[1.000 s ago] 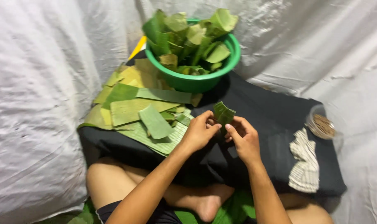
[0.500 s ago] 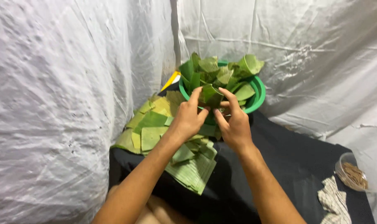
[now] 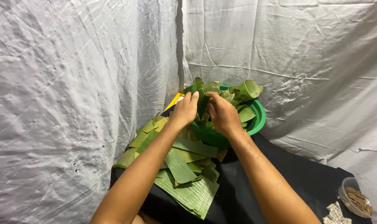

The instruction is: Cleaning banana leaves with a cloth and rolling them into cones secured with small wooden sticks.

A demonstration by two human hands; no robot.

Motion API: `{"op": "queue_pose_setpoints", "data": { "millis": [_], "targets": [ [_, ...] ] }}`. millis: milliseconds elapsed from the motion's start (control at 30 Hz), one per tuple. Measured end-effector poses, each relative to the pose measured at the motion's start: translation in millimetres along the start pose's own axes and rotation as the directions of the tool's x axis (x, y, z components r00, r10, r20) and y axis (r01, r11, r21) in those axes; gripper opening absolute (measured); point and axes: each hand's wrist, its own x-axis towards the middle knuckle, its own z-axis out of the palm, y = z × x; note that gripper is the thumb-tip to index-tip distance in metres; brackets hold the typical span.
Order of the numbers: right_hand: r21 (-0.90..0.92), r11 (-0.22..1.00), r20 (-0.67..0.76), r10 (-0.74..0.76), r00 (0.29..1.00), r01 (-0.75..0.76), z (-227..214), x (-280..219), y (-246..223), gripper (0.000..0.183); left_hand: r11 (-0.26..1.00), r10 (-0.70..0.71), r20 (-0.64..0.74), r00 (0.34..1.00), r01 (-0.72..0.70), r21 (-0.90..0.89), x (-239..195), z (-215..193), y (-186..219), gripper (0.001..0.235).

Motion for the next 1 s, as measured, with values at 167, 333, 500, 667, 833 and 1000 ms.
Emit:
{"op": "queue_pose_setpoints", "data": {
  "millis": [167, 333, 500, 667, 833, 1000],
  "targets": [
    [-0.135, 0.991, 0.051, 0.009, 0.999, -0.002, 10.4, -9.8, 16.7, 0.027, 0.995, 0.04, 0.015, 0.999, -0.042, 0.086, 23.2, 25.4, -51.3, 0.067],
    [-0.251, 0.965, 0.089, -0.051, 0.995, 0.072, 8.5, -20.7, 19.2, 0.017, 0.976, 0.209, -0.12, 0.971, -0.215, -0.041, -26.5, -0.7, -15.3, 0.049],
    [-0.24, 0.962, 0.181, -0.087, 0.98, 0.13, 9.8, -24.7, 23.4, 0.012, 0.909, 0.342, -0.026, 0.94, -0.323, 0.263, -24.6, 4.0, -33.0, 0.016],
    [-0.188, 0.977, 0.209, -0.062, 0.976, 0.103, 15.3, -26.6, 27.8, 0.014, 0.833, 0.436, -0.025, 0.9, -0.392, 0.39, -27.4, 7.5, -45.1, 0.013],
    [-0.151, 0.985, 0.188, -0.05, 0.981, 0.079, 0.4, -32.2, 12.5, 0.023, 0.845, 0.443, -0.034, 0.896, -0.404, 0.352, -31.0, 0.2, -39.6, 0.018],
    [-0.198, 0.946, -0.034, -0.269, 0.963, 0.257, -5.1, -43.9, 9.9, 0.03, 0.827, 0.514, -0.035, 0.857, -0.485, 0.282, -40.9, -16.2, -35.8, 0.02]
  ]
}}
